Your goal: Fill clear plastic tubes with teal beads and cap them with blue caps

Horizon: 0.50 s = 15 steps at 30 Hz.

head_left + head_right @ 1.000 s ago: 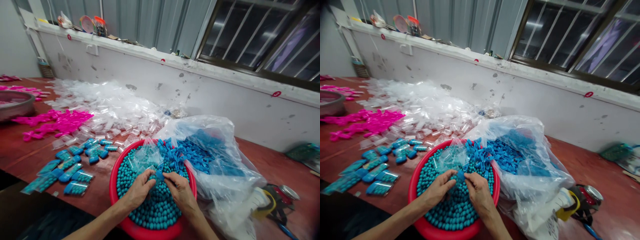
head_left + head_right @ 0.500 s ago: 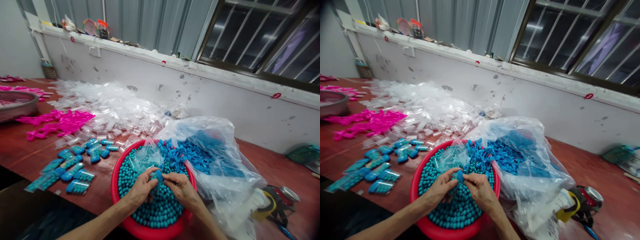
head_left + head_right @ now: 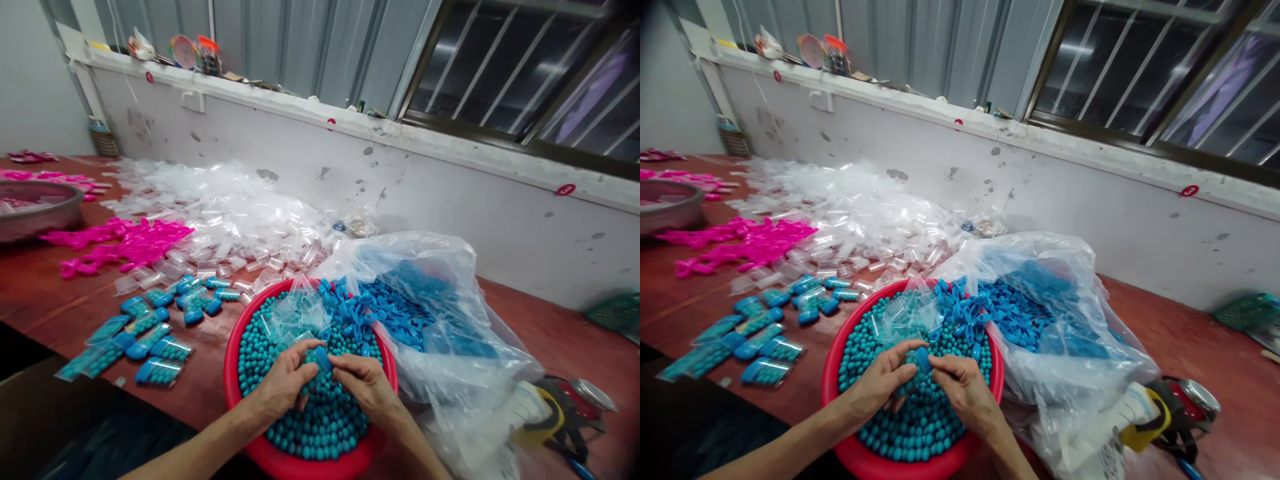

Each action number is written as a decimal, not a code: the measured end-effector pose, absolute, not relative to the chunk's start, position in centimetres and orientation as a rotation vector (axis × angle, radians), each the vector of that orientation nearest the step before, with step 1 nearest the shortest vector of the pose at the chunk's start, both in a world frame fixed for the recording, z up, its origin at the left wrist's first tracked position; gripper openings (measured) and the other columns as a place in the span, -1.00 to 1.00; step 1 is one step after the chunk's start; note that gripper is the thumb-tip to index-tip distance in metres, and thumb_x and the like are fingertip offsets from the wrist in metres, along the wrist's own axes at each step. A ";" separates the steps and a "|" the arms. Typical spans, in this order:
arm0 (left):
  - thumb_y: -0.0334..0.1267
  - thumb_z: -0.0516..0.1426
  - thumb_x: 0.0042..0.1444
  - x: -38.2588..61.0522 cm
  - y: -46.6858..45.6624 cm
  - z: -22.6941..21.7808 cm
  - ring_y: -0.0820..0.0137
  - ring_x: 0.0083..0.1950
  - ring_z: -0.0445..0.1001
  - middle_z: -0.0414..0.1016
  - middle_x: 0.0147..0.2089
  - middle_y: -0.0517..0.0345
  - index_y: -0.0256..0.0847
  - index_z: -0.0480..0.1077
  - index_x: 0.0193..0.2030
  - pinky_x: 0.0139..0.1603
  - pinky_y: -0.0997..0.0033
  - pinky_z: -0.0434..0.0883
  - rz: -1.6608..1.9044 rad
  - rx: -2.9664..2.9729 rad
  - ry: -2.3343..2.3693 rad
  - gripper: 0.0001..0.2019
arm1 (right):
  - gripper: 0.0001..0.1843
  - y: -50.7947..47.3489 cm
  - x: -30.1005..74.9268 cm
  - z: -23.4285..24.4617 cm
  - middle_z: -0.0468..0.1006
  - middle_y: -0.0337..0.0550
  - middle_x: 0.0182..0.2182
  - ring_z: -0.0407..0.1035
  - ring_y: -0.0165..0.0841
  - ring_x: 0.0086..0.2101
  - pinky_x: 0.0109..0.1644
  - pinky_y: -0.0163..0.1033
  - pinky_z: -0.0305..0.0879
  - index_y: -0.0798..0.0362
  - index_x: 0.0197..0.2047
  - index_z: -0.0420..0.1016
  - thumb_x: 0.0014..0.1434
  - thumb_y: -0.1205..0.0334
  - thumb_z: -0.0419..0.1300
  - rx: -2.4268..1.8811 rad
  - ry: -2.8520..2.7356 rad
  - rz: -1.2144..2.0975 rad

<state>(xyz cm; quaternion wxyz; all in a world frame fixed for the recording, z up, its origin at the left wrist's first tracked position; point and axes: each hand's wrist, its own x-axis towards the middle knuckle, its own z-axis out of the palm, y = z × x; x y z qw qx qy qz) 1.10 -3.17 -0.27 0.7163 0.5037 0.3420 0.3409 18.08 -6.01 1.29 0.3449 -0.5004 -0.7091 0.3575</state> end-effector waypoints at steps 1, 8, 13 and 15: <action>-0.13 0.09 -0.04 1.2 -3.2 -0.3 0.69 -0.77 0.04 0.12 -0.61 0.44 -0.28 0.18 0.01 -0.80 0.66 0.11 0.764 1.126 0.765 -0.53 | -0.76 -6.2 18.0 1.3 0.33 -0.28 -0.56 0.19 -0.45 -0.51 -0.42 -0.37 0.14 0.05 -0.38 0.49 0.15 0.20 0.02 -1.307 -1.874 0.900; -0.16 0.04 0.01 1.4 -3.1 0.0 0.67 -0.76 0.07 0.11 -0.65 0.45 -0.22 0.18 -0.06 -0.79 0.69 0.06 0.805 1.200 0.874 -0.66 | -0.81 -5.7 17.6 2.2 0.38 -0.22 -0.46 0.24 -0.43 -0.46 -0.34 -0.31 0.19 0.05 -0.29 0.44 0.14 0.26 0.01 -1.271 -1.944 0.805; -0.07 0.01 0.03 0.9 -3.0 0.4 0.60 -0.73 0.25 0.28 -0.56 0.35 -0.19 0.08 -0.01 -0.79 0.70 0.07 0.729 1.177 0.767 -0.59 | -0.67 -4.3 17.7 2.0 0.33 -0.32 -0.49 0.22 -0.51 -0.61 -0.52 -0.34 0.26 0.05 -0.15 0.35 -0.04 0.18 0.18 -1.175 -1.306 1.338; -0.08 0.01 0.03 0.8 -3.0 0.4 0.63 -0.75 0.20 0.23 -0.57 0.38 -0.19 0.10 -0.03 -0.79 0.70 0.06 0.717 1.219 0.759 -0.61 | -0.54 -4.0 17.6 1.7 0.34 -0.32 -0.50 0.24 -0.50 -0.61 -0.53 -0.32 0.28 0.07 -0.08 0.31 -0.10 0.19 0.22 -1.203 -1.171 1.344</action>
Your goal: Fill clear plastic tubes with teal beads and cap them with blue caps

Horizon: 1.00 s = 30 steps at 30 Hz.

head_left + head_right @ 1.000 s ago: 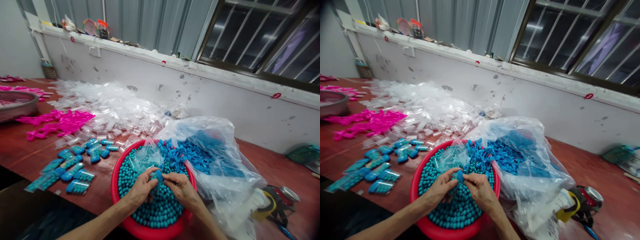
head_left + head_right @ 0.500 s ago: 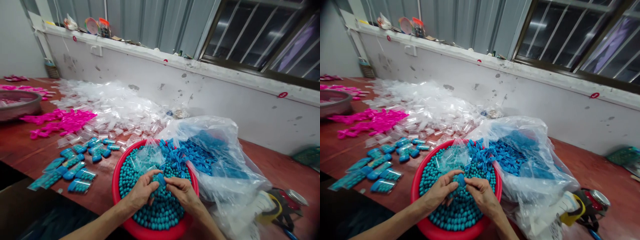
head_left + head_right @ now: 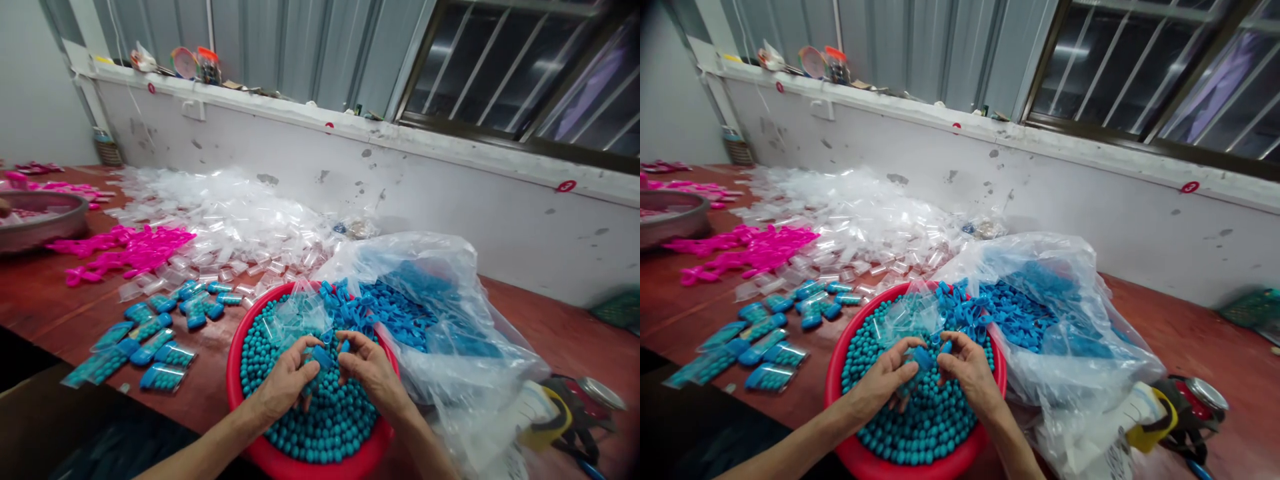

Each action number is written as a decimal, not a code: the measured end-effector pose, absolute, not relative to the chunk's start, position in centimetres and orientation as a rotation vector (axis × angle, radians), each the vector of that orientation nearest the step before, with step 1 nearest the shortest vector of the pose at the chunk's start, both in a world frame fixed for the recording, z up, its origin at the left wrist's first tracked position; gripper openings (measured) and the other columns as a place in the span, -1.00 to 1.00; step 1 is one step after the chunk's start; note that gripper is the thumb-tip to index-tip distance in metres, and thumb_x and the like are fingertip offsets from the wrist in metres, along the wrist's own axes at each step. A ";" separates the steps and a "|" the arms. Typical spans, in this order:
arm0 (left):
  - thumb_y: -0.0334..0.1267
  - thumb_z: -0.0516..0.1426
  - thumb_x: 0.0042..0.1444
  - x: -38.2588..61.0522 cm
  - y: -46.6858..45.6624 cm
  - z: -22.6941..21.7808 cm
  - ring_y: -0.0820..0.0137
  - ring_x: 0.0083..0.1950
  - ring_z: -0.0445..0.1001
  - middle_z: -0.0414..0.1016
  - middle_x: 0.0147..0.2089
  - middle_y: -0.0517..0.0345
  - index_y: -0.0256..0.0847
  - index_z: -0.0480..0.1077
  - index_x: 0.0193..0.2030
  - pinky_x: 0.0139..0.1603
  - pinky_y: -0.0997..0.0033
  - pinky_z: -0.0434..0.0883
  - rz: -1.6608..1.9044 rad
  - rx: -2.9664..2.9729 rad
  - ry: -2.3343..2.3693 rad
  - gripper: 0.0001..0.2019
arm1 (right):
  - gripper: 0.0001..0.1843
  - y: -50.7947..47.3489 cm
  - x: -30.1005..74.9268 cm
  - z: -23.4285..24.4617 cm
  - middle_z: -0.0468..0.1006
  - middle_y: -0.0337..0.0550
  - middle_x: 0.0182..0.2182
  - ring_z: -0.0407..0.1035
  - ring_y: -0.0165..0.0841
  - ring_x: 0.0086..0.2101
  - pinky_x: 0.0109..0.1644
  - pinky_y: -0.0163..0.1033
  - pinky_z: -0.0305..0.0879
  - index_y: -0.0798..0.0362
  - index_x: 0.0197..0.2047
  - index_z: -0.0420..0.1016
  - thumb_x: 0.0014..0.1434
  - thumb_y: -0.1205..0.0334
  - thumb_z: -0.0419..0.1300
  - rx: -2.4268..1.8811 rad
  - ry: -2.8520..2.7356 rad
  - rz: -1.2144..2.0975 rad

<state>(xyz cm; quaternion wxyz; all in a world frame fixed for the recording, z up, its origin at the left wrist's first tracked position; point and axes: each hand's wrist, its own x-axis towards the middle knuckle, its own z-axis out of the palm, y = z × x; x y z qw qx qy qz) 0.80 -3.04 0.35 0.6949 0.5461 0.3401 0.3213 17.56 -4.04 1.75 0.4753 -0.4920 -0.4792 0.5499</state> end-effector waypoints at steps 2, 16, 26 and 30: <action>-0.11 0.00 0.05 0.8 -3.1 0.3 0.66 -0.75 0.15 0.21 -0.56 0.39 -0.19 0.11 -0.02 -0.78 0.68 0.09 0.731 1.267 0.792 -0.64 | -0.43 -4.1 17.3 1.6 0.39 -0.28 -0.46 0.29 -0.46 -0.57 -0.50 -0.31 0.30 0.09 0.01 0.27 -0.12 0.20 0.23 -1.264 -1.163 1.275; -0.28 0.00 0.04 1.2 -3.0 -0.3 0.33 0.02 0.28 0.31 0.04 0.09 -0.22 0.13 0.11 0.08 0.35 0.18 0.941 1.438 0.783 -0.55 | -0.11 -6.8 13.5 0.4 0.24 0.23 0.02 0.23 -0.01 -0.02 -0.07 0.04 0.27 0.18 0.19 -0.04 -0.17 0.20 0.27 -1.615 -2.062 0.216; -0.29 0.00 0.03 1.1 -2.9 -0.1 0.52 -0.46 0.25 0.28 -0.44 0.29 -0.22 0.21 -0.18 -0.42 0.54 0.22 0.934 1.365 0.888 -0.81 | -0.38 -6.2 11.6 0.9 0.35 0.01 -0.27 0.38 -0.17 -0.37 -0.37 -0.12 0.35 0.15 -0.02 0.13 -0.16 0.16 0.19 -1.623 -1.986 0.280; -0.33 -0.03 0.03 1.3 -2.7 0.1 0.45 -0.37 0.32 0.33 -0.39 0.24 -0.21 0.23 -0.16 -0.31 0.47 0.28 0.952 1.475 0.982 -0.80 | -0.35 -6.0 11.1 0.9 0.33 0.12 -0.18 0.37 -0.12 -0.30 -0.32 -0.08 0.34 0.24 0.06 0.09 -0.12 0.25 0.14 -1.732 -2.002 0.366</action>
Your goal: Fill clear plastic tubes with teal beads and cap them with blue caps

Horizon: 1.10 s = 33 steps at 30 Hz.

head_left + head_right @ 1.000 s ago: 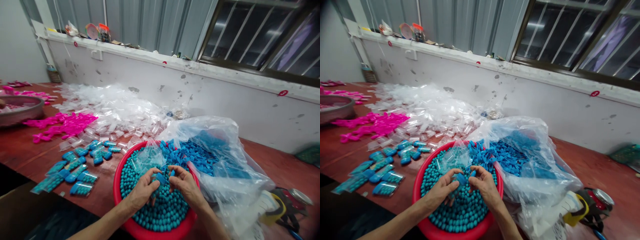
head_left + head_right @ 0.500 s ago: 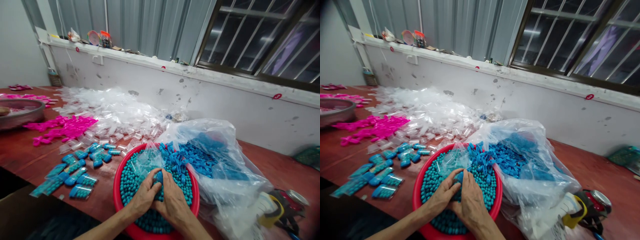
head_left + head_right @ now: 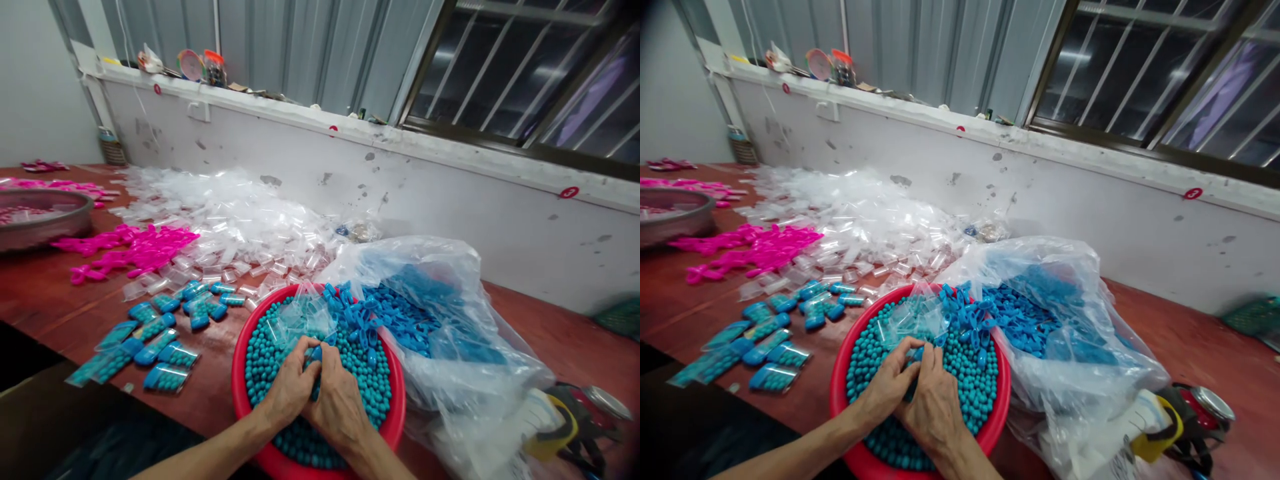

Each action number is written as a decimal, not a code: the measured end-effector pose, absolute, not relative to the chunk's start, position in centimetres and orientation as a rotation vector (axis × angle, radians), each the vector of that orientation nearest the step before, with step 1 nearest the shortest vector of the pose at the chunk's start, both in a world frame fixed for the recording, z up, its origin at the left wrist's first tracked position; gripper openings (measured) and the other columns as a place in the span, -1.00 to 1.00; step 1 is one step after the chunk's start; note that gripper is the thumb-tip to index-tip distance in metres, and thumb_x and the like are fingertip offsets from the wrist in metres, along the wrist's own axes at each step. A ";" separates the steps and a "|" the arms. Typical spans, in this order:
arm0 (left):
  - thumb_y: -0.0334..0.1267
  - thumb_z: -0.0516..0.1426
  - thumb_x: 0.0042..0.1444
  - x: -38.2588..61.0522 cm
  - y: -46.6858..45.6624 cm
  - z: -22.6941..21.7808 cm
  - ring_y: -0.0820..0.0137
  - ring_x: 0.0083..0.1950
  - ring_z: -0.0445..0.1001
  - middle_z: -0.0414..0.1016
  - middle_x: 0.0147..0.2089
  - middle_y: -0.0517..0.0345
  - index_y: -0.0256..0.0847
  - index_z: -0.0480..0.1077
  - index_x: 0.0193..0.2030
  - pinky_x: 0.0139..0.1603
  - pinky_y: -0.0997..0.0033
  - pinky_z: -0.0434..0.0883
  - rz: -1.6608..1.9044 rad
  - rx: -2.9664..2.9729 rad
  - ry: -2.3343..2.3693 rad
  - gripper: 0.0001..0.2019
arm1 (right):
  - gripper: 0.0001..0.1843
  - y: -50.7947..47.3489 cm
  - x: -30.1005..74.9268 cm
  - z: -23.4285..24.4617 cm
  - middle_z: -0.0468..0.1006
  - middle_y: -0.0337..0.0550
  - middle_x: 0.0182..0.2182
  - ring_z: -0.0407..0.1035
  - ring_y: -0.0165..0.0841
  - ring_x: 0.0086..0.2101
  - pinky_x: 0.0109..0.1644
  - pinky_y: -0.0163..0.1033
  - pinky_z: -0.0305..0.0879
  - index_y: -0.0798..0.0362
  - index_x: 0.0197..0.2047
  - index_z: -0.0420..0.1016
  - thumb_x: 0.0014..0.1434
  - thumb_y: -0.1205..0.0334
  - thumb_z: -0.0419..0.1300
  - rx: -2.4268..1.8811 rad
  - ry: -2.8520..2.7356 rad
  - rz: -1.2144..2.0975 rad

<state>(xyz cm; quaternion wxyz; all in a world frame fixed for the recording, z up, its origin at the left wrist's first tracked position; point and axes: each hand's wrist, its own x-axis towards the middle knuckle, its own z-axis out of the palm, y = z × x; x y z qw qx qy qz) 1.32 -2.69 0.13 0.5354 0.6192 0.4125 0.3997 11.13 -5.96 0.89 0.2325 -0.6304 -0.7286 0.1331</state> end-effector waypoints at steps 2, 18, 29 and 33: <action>-0.33 -0.05 0.05 1.1 -2.8 0.7 0.41 -0.30 0.36 0.38 -0.32 0.18 -0.21 0.23 -0.12 -0.21 0.43 0.29 0.978 1.557 1.015 -0.77 | -0.24 -6.0 11.5 1.2 0.24 0.21 -0.03 0.34 -0.10 -0.18 -0.23 -0.07 0.33 0.24 0.17 -0.05 -0.09 0.30 0.13 -1.693 -2.061 0.446; -0.21 -0.14 0.14 -10.3 0.0 0.6 0.20 -0.06 0.33 0.39 -0.08 -0.09 -0.32 0.23 0.04 -0.04 0.20 0.27 1.136 2.349 1.961 -0.62 | -0.54 -4.6 13.8 1.7 0.36 -0.07 -0.07 0.35 -0.27 -0.23 -0.37 -0.29 0.31 -0.03 0.09 0.19 0.12 0.47 -0.04 -1.689 -2.395 -0.033; -0.45 -0.11 0.06 -2.5 -3.0 -0.3 0.20 -0.08 0.32 0.41 -0.15 0.07 0.03 0.32 -0.01 -0.06 0.12 0.24 0.362 2.653 1.562 -0.58 | -0.80 -4.1 14.0 1.1 0.45 -0.05 -0.29 0.36 -0.28 -0.29 -0.32 -0.28 0.27 0.09 -0.19 0.32 0.14 0.43 -0.04 -1.779 -2.499 -0.050; -0.50 -0.16 0.06 -2.1 -2.4 -0.8 0.21 -0.03 0.31 0.38 -0.05 0.02 0.01 0.29 0.05 -0.05 0.18 0.25 0.407 2.592 1.635 -0.51 | -0.64 -5.3 16.3 2.3 0.50 -0.14 -0.42 0.39 -0.34 -0.39 -0.39 -0.34 0.22 0.12 -0.02 0.25 0.06 0.36 0.05 -1.724 -2.300 0.636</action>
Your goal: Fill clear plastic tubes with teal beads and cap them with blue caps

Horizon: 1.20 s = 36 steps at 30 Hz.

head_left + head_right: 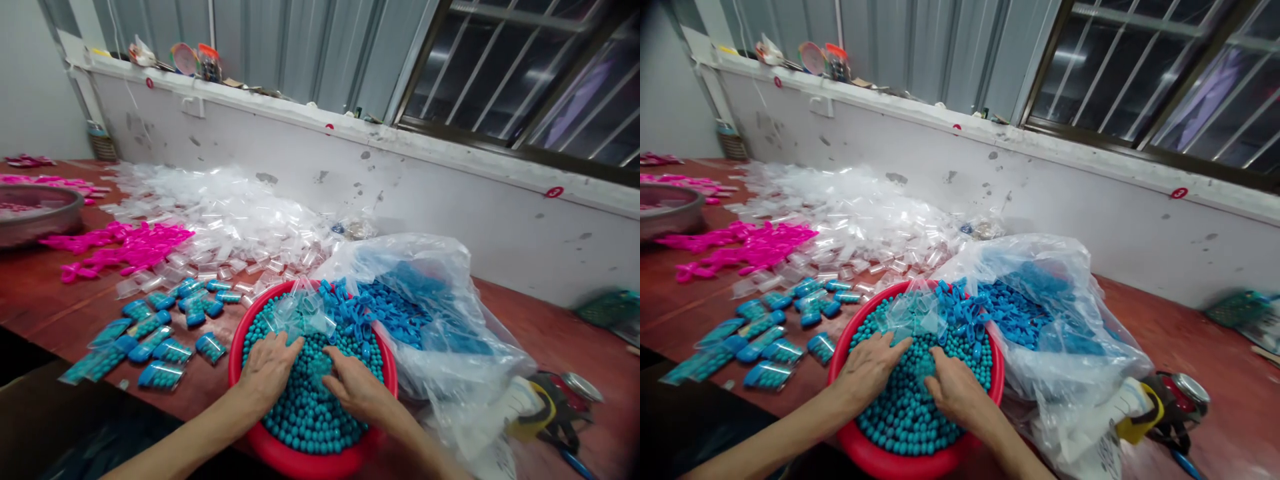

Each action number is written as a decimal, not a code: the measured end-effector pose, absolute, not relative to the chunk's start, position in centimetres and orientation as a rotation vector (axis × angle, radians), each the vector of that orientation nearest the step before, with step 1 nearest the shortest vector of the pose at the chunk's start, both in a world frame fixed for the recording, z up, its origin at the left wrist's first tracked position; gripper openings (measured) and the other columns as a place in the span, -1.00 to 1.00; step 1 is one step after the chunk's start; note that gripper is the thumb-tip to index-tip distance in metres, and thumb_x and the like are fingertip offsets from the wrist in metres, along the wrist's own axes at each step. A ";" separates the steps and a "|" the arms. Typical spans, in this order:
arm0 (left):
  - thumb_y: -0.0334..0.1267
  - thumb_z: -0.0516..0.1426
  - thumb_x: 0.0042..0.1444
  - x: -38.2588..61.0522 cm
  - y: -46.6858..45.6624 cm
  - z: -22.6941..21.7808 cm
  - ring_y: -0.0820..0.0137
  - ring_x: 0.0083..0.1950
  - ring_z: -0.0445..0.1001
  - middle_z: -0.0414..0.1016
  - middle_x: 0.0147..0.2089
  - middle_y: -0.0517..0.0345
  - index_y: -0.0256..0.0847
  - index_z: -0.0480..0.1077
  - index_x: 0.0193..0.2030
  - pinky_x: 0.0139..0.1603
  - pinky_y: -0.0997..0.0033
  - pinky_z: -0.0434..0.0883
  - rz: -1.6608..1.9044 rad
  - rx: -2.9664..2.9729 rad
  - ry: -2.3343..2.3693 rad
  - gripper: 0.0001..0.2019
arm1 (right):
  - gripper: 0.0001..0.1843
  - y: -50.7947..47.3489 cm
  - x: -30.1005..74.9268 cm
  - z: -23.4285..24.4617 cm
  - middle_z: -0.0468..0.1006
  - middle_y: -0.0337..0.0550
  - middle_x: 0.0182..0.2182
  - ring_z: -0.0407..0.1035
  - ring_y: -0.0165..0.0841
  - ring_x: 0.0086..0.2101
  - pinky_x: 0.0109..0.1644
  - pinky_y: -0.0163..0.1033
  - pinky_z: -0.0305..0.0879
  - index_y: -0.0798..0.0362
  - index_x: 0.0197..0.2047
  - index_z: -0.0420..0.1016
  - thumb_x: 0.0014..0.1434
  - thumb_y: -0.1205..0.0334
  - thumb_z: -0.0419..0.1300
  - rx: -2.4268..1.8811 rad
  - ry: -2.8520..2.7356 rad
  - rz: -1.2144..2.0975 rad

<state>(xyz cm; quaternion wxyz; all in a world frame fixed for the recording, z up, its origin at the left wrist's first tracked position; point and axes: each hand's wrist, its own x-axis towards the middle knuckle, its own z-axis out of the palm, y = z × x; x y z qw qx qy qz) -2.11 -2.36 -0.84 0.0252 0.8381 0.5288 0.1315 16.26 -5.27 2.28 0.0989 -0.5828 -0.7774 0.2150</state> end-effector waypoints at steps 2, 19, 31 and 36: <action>-0.47 -0.16 0.07 -1.7 -2.0 -1.0 0.21 -0.11 0.36 0.40 -0.09 -0.01 0.01 0.27 0.07 -0.15 0.24 0.30 0.403 2.566 1.650 -0.52 | -0.70 -4.9 17.0 2.4 0.47 -0.27 -0.56 0.35 -0.42 -0.53 -0.53 -0.42 0.14 0.10 -0.16 0.33 -0.03 0.40 0.07 -1.733 -2.197 1.069; -0.23 -0.03 0.03 -2.5 -2.3 0.3 0.31 -0.33 0.40 0.45 -0.40 0.14 -0.22 0.33 -0.03 -0.28 0.38 0.27 0.713 1.944 1.380 -0.64 | -0.62 -2.7 14.1 -0.8 0.33 -0.41 -0.50 0.41 -0.41 -0.63 -0.69 -0.41 0.27 0.00 -0.24 0.00 -0.12 0.22 0.10 -1.247 -1.256 1.683; -0.30 -0.08 -0.01 -0.6 -1.9 0.5 0.31 -0.34 0.39 0.46 -0.41 0.08 -0.23 0.35 -0.46 -0.35 0.41 0.22 0.218 2.208 1.320 -0.80 | -0.86 -4.5 16.5 2.2 0.48 0.01 -0.31 0.38 -0.21 -0.25 -0.24 -0.22 0.22 0.11 -0.28 0.32 0.09 0.33 -0.02 -2.013 -2.142 0.530; -0.38 -0.14 0.04 1.9 -0.5 -1.0 0.21 -0.19 0.42 0.48 -0.22 -0.13 -0.30 0.38 -0.32 -0.18 0.29 0.25 -0.029 2.302 1.324 -0.72 | -0.73 -3.5 16.2 0.8 0.50 0.01 -0.24 0.38 -0.24 -0.22 -0.23 -0.28 0.22 0.12 -0.18 0.37 0.05 0.36 -0.03 -1.976 -2.121 0.627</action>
